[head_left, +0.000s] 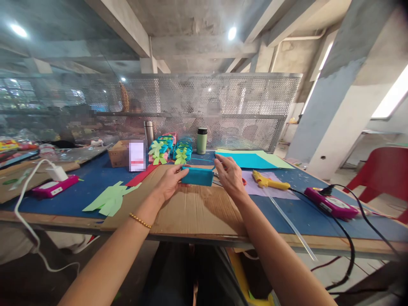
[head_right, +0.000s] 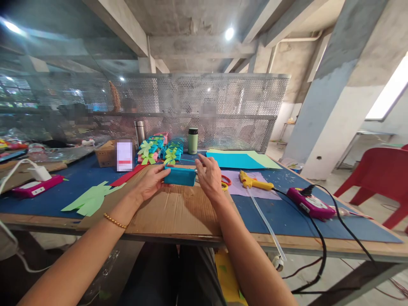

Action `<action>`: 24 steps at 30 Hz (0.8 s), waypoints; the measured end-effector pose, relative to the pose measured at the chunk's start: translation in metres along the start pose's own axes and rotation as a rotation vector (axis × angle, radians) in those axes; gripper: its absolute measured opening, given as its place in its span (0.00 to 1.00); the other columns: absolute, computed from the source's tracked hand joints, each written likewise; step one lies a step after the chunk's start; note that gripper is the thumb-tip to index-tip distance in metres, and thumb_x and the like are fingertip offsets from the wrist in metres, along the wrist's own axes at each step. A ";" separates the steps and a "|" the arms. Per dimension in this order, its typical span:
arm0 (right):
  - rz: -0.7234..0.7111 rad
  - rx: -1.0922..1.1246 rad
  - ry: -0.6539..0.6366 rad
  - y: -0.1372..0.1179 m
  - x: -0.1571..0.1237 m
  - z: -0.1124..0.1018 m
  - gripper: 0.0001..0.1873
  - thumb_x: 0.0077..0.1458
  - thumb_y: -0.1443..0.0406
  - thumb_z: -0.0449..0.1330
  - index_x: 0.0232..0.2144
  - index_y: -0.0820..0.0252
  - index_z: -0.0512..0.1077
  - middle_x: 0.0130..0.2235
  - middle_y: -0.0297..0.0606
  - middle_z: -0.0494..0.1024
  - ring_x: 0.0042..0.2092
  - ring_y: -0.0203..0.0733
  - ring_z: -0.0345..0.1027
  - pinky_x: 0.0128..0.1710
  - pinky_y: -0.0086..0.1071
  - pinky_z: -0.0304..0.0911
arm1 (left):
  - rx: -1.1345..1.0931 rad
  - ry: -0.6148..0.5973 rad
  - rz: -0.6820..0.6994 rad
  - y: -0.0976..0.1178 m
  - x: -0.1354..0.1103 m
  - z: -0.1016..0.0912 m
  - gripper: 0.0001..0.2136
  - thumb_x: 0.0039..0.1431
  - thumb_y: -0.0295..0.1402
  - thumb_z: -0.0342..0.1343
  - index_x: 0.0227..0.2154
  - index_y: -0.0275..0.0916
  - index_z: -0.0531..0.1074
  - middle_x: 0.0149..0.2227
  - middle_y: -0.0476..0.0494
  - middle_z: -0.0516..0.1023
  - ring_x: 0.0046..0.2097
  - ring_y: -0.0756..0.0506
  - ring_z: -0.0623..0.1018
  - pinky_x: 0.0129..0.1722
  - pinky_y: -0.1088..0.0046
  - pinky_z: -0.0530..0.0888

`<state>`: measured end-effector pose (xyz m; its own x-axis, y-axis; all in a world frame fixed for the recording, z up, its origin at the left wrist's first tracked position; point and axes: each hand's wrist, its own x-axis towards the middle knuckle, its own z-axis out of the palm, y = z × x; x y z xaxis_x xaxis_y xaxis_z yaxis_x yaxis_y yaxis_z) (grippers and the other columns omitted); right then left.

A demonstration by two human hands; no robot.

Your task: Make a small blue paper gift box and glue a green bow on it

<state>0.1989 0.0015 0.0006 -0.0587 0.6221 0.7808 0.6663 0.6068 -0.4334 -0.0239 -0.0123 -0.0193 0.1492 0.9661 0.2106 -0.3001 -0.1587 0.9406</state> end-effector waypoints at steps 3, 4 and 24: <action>0.072 0.053 -0.145 0.003 -0.001 0.000 0.22 0.70 0.55 0.51 0.40 0.62 0.80 0.34 0.39 0.79 0.38 0.46 0.73 0.40 0.39 0.68 | -0.024 0.032 0.008 0.000 0.003 -0.003 0.17 0.52 0.36 0.70 0.44 0.38 0.76 0.43 0.41 0.77 0.37 0.46 0.78 0.27 0.72 0.80; 0.087 0.072 -0.202 0.003 -0.003 0.002 0.21 0.70 0.55 0.52 0.38 0.62 0.79 0.34 0.37 0.79 0.37 0.44 0.73 0.38 0.38 0.69 | -0.027 0.039 0.004 0.000 0.003 -0.004 0.17 0.52 0.36 0.70 0.44 0.38 0.76 0.43 0.40 0.77 0.37 0.45 0.79 0.27 0.72 0.80; 0.265 0.336 -0.468 0.019 -0.010 0.024 0.19 0.66 0.59 0.62 0.56 0.60 0.71 0.55 0.44 0.75 0.51 0.48 0.74 0.49 0.47 0.73 | 0.055 0.087 -0.046 -0.012 0.013 -0.018 0.16 0.43 0.30 0.74 0.37 0.35 0.80 0.32 0.46 0.81 0.32 0.47 0.79 0.31 0.75 0.70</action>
<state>0.1941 0.0186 -0.0262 -0.2931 0.8769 0.3809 0.4374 0.4773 -0.7622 -0.0352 0.0053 -0.0326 0.0785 0.9863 0.1452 -0.2425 -0.1224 0.9624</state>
